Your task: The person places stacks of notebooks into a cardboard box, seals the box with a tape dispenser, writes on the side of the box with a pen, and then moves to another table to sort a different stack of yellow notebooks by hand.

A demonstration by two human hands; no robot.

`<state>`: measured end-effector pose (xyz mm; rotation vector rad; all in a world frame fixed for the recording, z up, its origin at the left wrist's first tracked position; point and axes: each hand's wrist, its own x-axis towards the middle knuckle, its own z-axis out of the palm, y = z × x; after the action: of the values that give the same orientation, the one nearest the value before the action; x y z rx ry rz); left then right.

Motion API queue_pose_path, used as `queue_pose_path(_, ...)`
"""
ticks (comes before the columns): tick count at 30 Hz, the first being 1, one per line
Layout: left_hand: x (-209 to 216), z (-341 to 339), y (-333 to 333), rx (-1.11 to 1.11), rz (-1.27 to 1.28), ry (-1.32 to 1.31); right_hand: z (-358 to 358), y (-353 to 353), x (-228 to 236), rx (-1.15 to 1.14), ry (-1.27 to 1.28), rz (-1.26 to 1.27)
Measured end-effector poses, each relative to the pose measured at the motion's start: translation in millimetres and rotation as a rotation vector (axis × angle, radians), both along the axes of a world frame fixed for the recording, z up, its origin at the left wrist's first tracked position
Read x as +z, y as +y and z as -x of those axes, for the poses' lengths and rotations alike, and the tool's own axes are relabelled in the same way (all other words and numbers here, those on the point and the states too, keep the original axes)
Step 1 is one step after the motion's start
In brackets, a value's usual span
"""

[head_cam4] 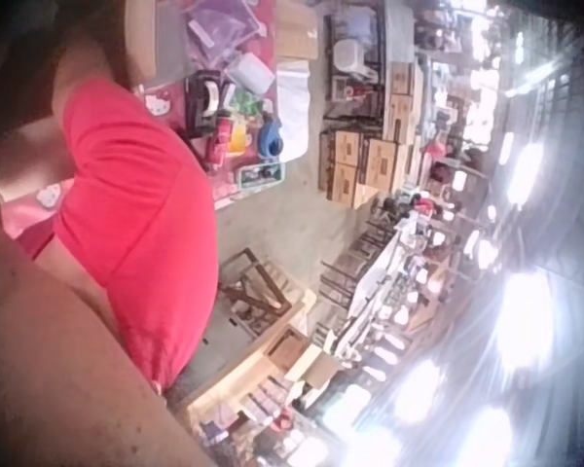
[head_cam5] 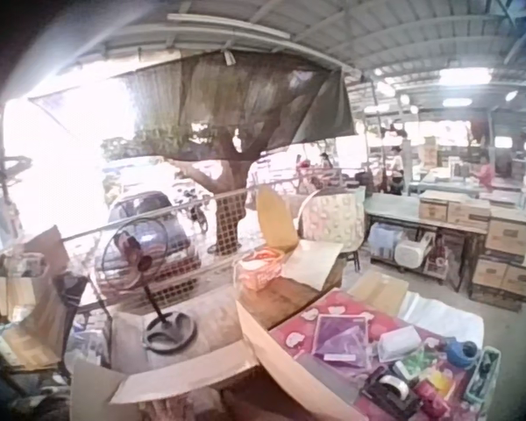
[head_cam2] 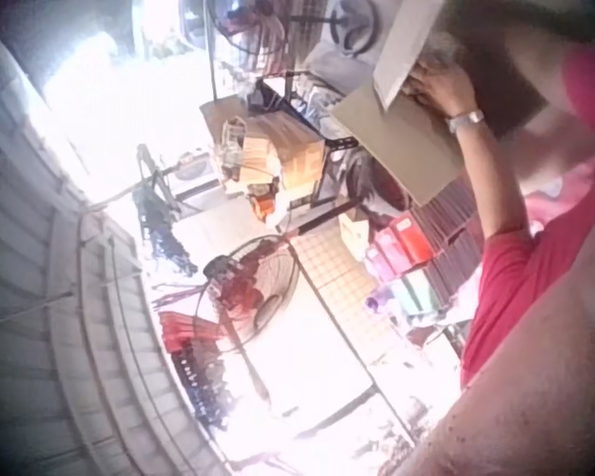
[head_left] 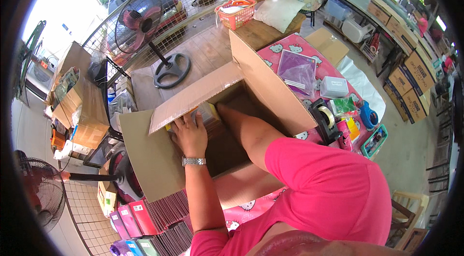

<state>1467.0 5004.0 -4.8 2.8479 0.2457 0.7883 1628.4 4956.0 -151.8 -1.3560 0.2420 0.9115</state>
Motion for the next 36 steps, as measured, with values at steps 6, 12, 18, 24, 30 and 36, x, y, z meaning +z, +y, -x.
queue_pose_path(6, 9.4, 0.5, -4.0, -0.085, 0.064, -0.017, 1.1, -5.4, -5.2, -0.015, -0.015, -0.008)
queue_pose_path(12, -2.1, 1.5, 4.5, -0.082, 0.036, -0.021, 17.7, -27.4, -20.1, -0.012, -0.047, -0.015)
queue_pose_path(18, 23.7, 10.9, -13.0, -0.021, 0.073, 0.124, 36.0, -47.4, -11.6, -0.062, -0.005, -0.033)
queue_pose_path(24, 15.1, 6.8, -2.2, 0.005, 0.007, 0.045, 46.5, -42.8, -9.2, -0.064, 0.015, -0.053)
queue_pose_path(30, 10.5, 6.6, 3.7, 0.064, 0.023, 0.015, 43.3, -51.1, -11.1, -0.078, 0.016, -0.061)
queue_pose_path(36, 2.2, -1.2, 25.9, 0.075, 0.014, -0.012, 35.3, -54.7, -16.7, -0.080, 0.017, -0.068)
